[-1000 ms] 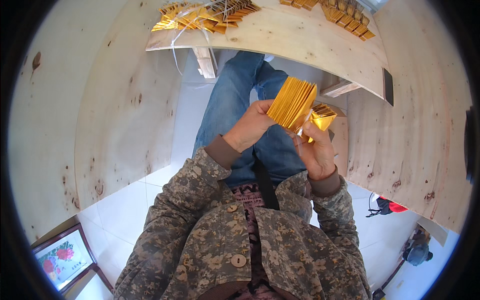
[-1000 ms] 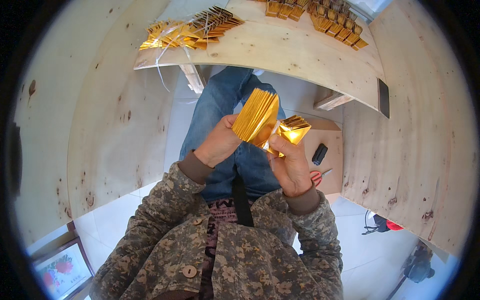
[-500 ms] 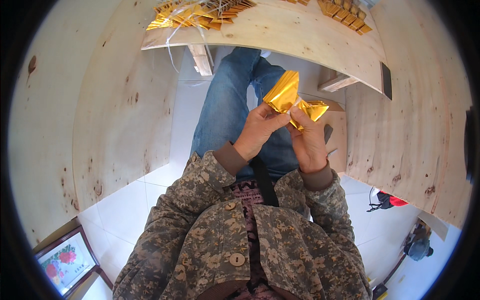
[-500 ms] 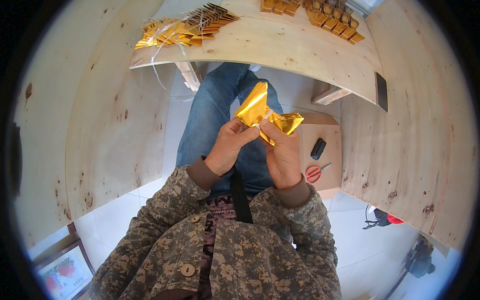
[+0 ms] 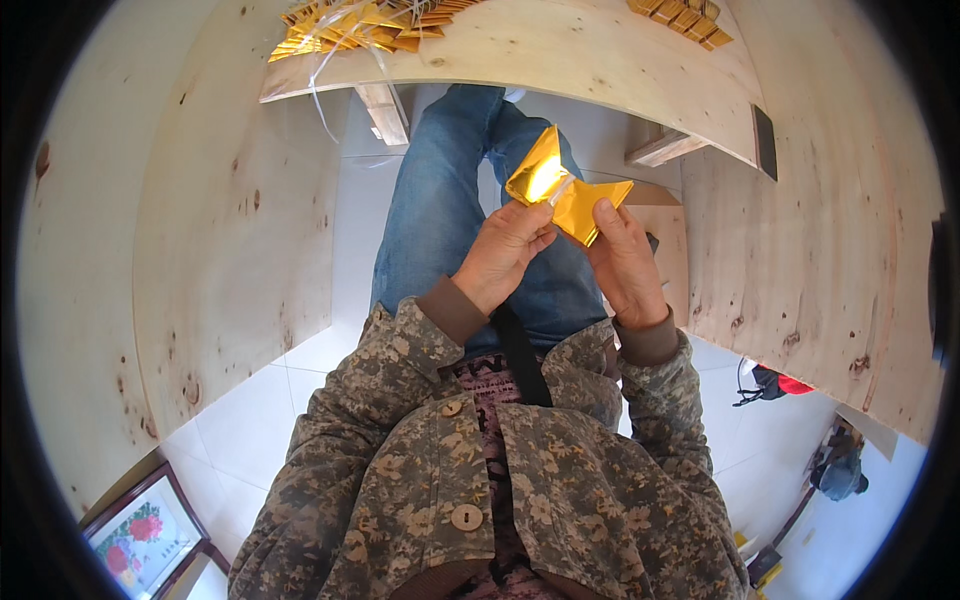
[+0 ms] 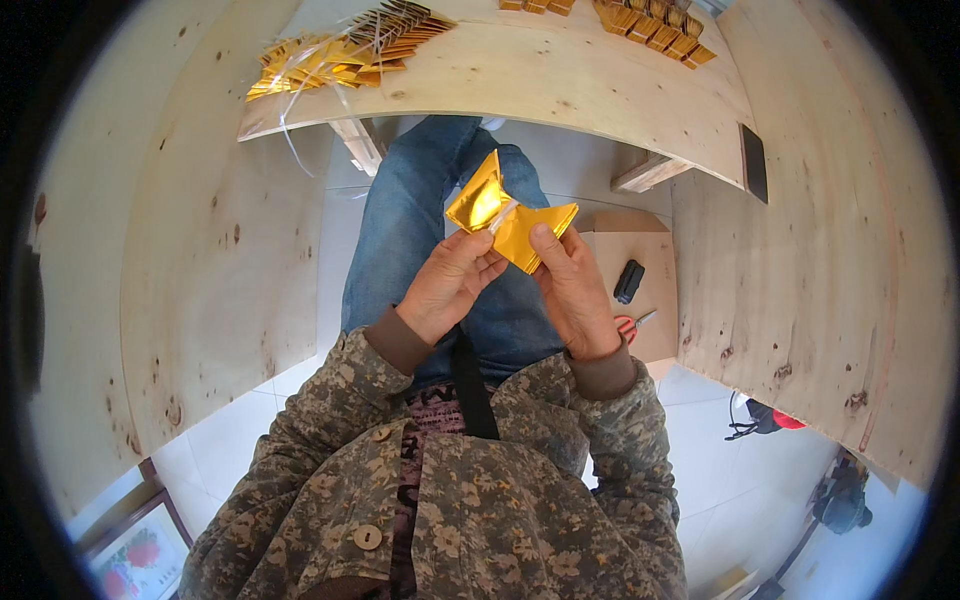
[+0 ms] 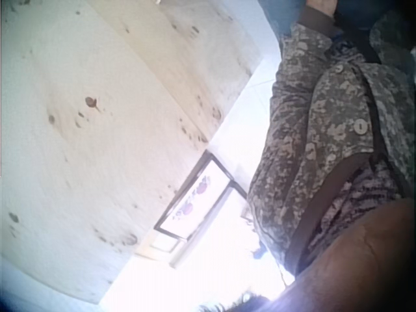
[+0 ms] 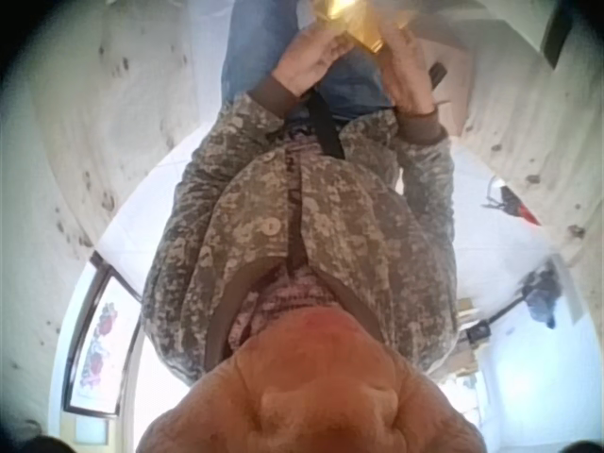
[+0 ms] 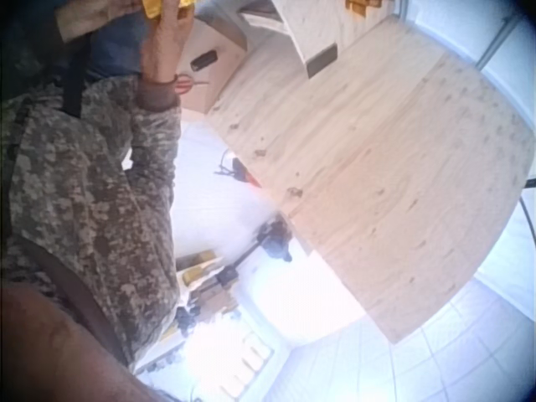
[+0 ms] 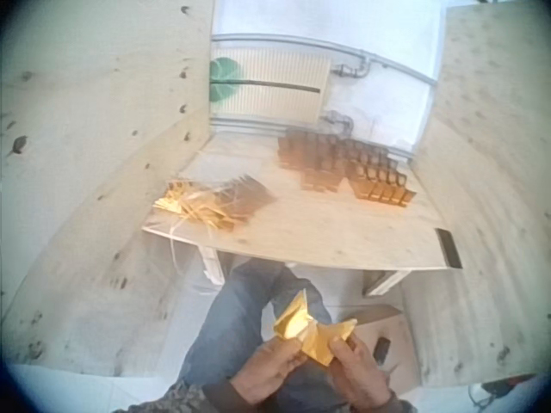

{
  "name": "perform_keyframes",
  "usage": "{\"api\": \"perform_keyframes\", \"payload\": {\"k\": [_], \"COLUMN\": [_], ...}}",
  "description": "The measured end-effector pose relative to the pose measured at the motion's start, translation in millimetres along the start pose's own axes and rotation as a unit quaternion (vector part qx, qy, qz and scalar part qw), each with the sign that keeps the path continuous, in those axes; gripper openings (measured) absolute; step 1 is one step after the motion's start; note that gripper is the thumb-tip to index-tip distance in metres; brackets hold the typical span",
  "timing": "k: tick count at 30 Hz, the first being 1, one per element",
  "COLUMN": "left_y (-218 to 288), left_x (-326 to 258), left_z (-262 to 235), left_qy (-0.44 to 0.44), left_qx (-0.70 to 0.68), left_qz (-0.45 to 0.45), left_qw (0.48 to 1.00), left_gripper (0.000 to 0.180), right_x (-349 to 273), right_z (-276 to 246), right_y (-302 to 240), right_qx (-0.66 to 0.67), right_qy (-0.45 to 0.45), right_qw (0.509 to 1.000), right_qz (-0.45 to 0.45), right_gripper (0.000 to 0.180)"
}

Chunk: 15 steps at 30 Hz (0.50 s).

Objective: The person gathers stacks of gold foil sheets, aligns them, and ties them into bundles using white string. The person then places the finished bundles on the table.

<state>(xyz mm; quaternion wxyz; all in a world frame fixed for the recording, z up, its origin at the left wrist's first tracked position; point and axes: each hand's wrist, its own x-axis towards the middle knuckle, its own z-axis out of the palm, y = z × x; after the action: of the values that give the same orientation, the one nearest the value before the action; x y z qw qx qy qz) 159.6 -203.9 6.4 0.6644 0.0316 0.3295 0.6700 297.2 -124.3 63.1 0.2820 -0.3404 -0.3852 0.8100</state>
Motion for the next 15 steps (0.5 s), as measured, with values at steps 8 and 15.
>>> {"api": "perform_keyframes", "payload": {"k": [8,15], "left_y": [-4.4,-11.5], "left_x": [6.2,15.2], "left_z": [-4.1,-8.6], "left_qy": [0.009,0.042], "left_qx": [-0.014,0.005], "left_qz": [-0.025,-0.027], "left_qw": [1.000,0.999], "left_gripper": [0.032,0.028], "right_x": [10.1,9.5], "right_z": [-19.7,-38.5], "right_y": [6.2,-6.0], "right_qx": [-0.022,-0.101], "right_qy": [-0.011,-0.009], "right_qw": [0.999,0.994], "right_qz": [0.023,0.050], "right_gripper": [0.043,0.043]}}
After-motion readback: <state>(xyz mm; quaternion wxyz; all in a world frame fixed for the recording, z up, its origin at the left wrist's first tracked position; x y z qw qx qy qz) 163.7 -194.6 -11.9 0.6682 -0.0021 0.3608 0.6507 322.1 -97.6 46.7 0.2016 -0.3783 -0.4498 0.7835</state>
